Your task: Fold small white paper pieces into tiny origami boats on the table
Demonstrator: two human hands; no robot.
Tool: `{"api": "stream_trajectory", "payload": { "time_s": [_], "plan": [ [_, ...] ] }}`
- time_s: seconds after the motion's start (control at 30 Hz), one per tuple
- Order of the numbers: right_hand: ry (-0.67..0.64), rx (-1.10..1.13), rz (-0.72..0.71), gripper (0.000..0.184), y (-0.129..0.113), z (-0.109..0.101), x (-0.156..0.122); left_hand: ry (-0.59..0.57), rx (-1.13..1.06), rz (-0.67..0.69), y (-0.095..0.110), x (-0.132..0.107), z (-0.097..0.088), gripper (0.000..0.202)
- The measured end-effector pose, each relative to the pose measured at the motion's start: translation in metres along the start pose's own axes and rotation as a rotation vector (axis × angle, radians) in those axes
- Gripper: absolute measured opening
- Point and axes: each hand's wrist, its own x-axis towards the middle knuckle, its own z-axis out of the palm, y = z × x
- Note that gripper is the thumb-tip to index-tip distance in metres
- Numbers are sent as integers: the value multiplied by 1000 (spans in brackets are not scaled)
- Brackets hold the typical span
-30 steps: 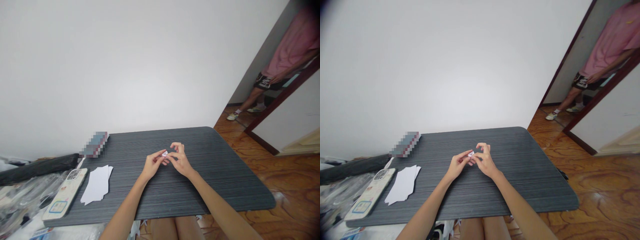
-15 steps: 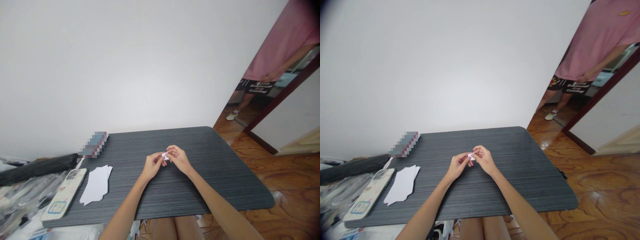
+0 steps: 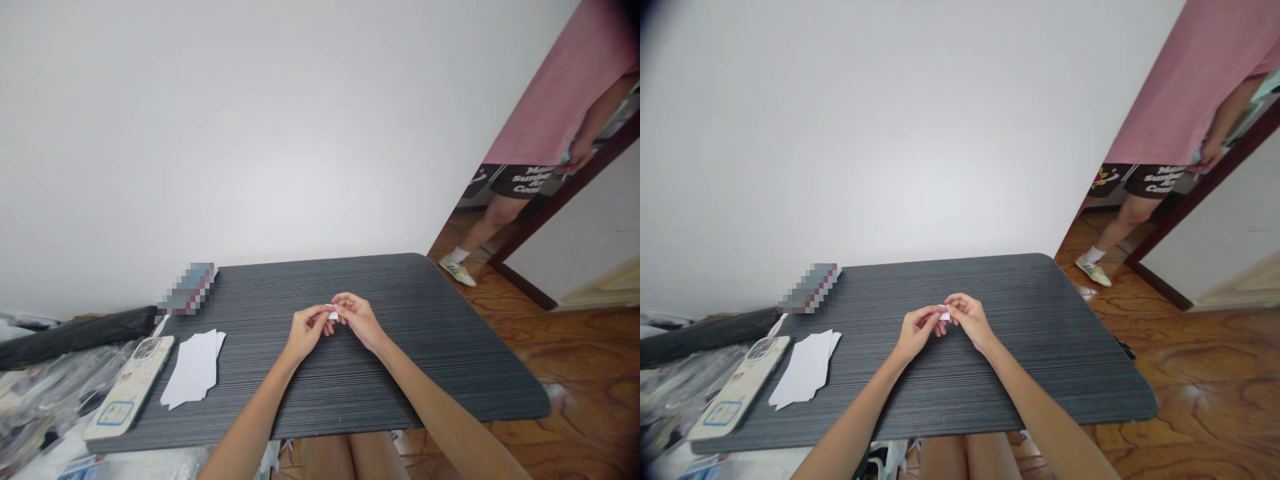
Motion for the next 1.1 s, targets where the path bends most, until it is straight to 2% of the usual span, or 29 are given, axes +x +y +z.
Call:
{"api": "stream_trajectory", "payload": {
  "time_s": [0.2,0.4,0.63,0.77,0.9,1.0,1.1],
  "plan": [
    [-52,20,43,25,-6,4,-2,11,-19,0,-2,-1,-1,21],
    [-68,-84,42,25,-8,5,-2,34,6,-7,2,0,-3,27],
    [-79,-229,-145,22,-1,6,-3,102,212,29,1,0,-7,26],
    [-77,-407,-301,22,-4,5,-7,129,105,25,-1,2,-8,29],
    [-64,-575,-426,23,-11,5,-9,160,-17,23,0,5,-8,21],
    [-70,-566,-449,23,-14,5,-9,147,-73,33,2,6,-8,16],
    [-60,-465,-411,19,-11,5,-7,142,-105,53,4,5,-7,16]
  ]
}}
